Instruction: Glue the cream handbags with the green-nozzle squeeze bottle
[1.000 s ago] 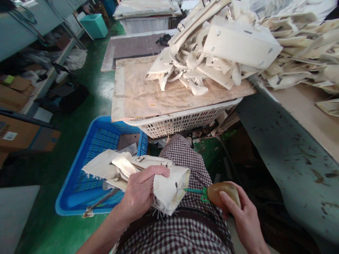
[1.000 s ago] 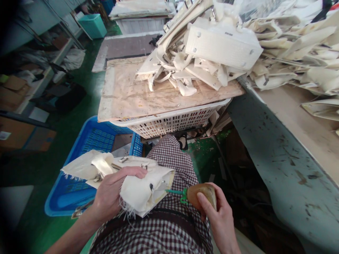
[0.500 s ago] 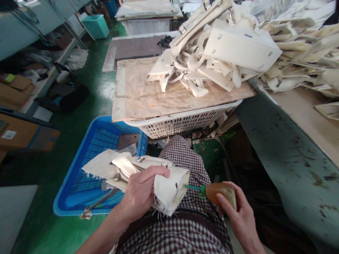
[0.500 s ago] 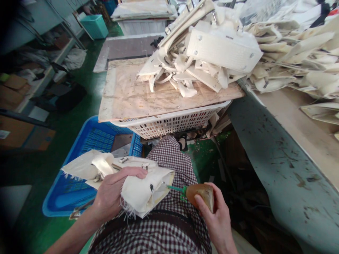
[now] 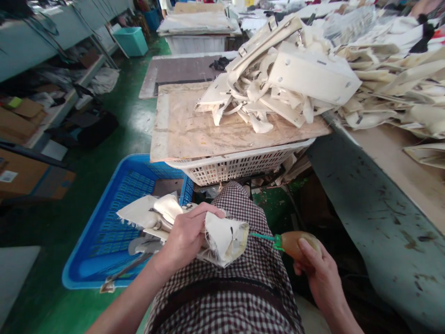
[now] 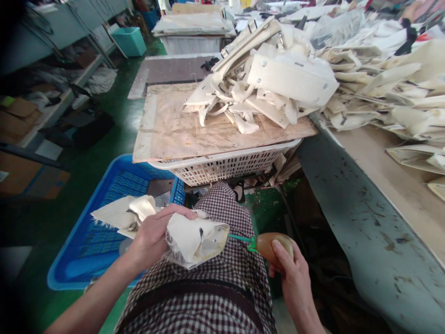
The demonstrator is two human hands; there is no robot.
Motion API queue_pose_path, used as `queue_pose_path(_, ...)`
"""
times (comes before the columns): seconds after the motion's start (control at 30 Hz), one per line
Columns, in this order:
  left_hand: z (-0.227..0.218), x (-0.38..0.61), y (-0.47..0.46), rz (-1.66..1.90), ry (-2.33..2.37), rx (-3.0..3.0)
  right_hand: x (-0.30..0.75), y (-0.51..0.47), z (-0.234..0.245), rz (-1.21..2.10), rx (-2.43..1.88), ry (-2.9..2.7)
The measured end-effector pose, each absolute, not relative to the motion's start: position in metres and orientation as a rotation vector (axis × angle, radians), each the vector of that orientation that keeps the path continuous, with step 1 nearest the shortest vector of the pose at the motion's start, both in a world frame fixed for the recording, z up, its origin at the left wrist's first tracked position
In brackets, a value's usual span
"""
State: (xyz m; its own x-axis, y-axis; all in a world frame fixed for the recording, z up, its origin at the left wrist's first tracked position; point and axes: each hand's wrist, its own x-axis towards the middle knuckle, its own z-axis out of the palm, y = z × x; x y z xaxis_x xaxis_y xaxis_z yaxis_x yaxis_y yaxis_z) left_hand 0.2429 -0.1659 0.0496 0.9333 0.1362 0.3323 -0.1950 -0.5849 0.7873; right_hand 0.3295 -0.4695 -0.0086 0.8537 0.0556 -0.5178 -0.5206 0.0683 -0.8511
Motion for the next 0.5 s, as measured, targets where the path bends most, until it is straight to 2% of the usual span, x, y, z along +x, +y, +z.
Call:
queue_pose_path(0.23,0.058,0.281,-0.145,0.385,-0.045,2.102,0.335,-0.471,-0.008,0.355,-1.371,0.374)
queue_pose_path(0.5,0.040,0.318,-0.119,0.421,-0.142,2.220,0.337,-0.471,-0.007,0.319,-1.686,0.208)
